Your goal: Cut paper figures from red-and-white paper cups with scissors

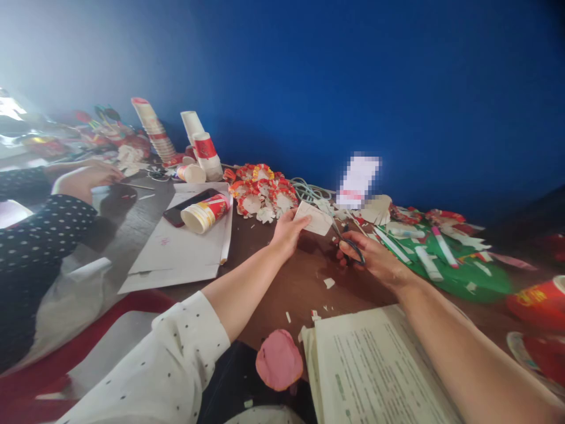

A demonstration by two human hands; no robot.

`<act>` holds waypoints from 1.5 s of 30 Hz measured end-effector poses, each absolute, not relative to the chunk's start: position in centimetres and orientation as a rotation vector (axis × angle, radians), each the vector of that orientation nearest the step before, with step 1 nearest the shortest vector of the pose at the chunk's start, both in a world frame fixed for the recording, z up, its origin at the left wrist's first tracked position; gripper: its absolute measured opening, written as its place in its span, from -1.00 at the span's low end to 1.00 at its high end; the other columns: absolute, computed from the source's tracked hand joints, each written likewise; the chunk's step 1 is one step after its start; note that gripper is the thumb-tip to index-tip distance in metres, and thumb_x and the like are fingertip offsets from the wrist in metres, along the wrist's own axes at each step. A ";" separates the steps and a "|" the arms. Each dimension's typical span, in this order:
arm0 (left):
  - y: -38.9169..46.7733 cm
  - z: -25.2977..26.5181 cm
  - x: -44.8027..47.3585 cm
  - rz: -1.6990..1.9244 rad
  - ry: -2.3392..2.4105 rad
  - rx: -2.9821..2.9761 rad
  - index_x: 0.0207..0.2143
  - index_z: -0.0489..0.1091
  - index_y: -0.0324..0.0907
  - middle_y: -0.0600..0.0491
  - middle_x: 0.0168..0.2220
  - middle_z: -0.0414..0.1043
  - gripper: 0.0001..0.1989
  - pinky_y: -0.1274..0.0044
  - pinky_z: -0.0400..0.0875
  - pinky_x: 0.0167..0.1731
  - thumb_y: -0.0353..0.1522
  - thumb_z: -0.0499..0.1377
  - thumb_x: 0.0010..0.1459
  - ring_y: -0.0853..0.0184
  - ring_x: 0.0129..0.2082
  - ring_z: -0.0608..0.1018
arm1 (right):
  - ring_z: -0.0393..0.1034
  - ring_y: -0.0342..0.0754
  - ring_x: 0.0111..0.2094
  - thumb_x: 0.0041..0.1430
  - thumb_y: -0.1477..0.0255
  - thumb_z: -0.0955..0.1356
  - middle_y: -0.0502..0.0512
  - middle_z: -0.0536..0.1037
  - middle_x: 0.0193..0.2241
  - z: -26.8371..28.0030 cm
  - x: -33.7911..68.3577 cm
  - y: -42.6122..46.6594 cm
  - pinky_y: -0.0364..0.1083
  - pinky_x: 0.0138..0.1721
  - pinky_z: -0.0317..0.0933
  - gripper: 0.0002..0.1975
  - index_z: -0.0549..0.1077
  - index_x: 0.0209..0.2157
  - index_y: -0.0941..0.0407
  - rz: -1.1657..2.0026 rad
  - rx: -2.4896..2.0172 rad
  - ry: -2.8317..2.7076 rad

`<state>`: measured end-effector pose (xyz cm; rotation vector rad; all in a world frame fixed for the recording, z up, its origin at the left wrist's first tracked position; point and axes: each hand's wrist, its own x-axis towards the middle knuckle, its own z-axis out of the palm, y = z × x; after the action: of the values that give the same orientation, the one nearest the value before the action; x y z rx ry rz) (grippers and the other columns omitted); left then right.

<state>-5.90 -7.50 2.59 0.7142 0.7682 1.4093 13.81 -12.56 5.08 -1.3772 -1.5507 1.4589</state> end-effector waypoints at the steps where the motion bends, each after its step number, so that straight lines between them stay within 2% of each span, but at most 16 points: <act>1: -7.5 2.6 -5.9 1.408 0.770 0.728 -0.29 0.39 -0.26 0.07 -0.44 0.51 -0.62 0.50 0.42 -0.29 -0.38 0.38 -0.21 0.38 -0.44 0.52 | 0.44 -0.13 -0.43 0.03 0.06 0.44 0.03 0.53 -0.37 5.2 13.8 -12.6 -0.21 -0.55 0.13 -0.52 0.37 -0.14 0.09 1.464 -1.375 -1.558; 7: -7.6 2.4 -6.0 1.406 0.821 0.775 -0.26 0.42 -0.24 0.06 -0.40 0.51 -0.59 0.51 0.40 -0.29 -0.34 0.41 -0.21 0.38 -0.42 0.52 | 0.39 -0.16 -0.50 -0.06 0.03 0.47 0.01 0.50 -0.42 5.6 13.4 -12.7 -0.17 -0.53 0.15 -0.47 0.37 -0.19 0.11 1.446 -1.377 -1.565; 12: -7.9 2.9 -5.9 1.411 0.787 0.706 -0.23 0.41 -0.26 0.03 -0.38 0.53 -0.60 0.48 0.42 -0.23 -0.37 0.41 -0.17 0.36 -0.38 0.54 | 0.36 -0.17 -0.52 -0.05 0.03 0.46 0.00 0.49 -0.46 5.3 13.2 -12.6 -0.16 -0.52 0.16 -0.49 0.38 -0.21 0.11 1.434 -1.353 -1.586; 18: -8.6 3.5 -5.7 1.206 0.688 0.574 -0.25 0.46 -0.30 -0.05 -0.30 0.55 -0.75 0.53 0.43 -0.25 -0.44 0.34 -0.03 0.38 -0.34 0.55 | 0.38 -0.16 -0.51 -0.03 0.05 0.46 -0.02 0.49 -0.46 4.7 13.3 -12.4 -0.18 -0.54 0.13 -0.52 0.38 -0.21 0.08 1.378 -1.355 -1.493; 24: -9.2 3.9 -5.3 1.224 0.625 0.362 -0.34 0.46 -0.31 -0.02 -0.35 0.54 -0.88 0.59 0.45 -0.23 -0.51 0.29 0.01 0.44 -0.37 0.54 | 0.38 -0.15 -0.51 -0.01 0.04 0.44 -0.01 0.50 -0.46 4.5 13.0 -12.5 -0.19 -0.57 0.10 -0.52 0.36 -0.19 0.08 1.314 -1.364 -1.484; 28: -9.9 3.9 -5.0 1.145 0.691 0.507 -0.38 0.46 -0.30 -0.02 -0.41 0.51 -0.88 0.50 0.47 -0.25 -0.46 0.32 -0.03 0.39 -0.41 0.53 | 0.36 -0.15 -0.52 -0.04 0.01 0.44 -0.01 0.48 -0.47 5.0 12.1 -12.9 -0.17 -0.55 0.14 -0.49 0.35 -0.21 0.09 1.330 -1.375 -1.499; 34: -9.8 3.2 -4.8 1.179 0.850 0.601 -0.45 0.45 -0.28 0.04 -0.48 0.47 -0.86 0.53 0.40 -0.37 -0.45 0.34 -0.10 0.43 -0.49 0.46 | 0.35 -0.15 -0.51 -0.09 -0.02 0.45 -0.01 0.50 -0.47 5.2 11.5 -13.3 -0.15 -0.50 0.18 -0.43 0.32 -0.20 0.08 1.365 -1.411 -1.535; 45: -9.6 3.3 -5.1 1.186 0.823 0.702 -0.41 0.50 -0.28 0.01 -0.42 0.52 -0.83 0.57 0.35 -0.42 -0.43 0.35 -0.14 0.42 -0.44 0.48 | 0.37 -0.15 -0.50 -0.08 0.06 0.48 -0.02 0.51 -0.46 4.8 12.2 -12.9 -0.14 -0.46 0.19 -0.48 0.35 -0.19 0.09 1.420 -1.341 -1.548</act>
<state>-5.11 -9.64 3.29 0.7024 0.8229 1.1865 12.19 -12.94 4.81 -1.3411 -1.5477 1.4197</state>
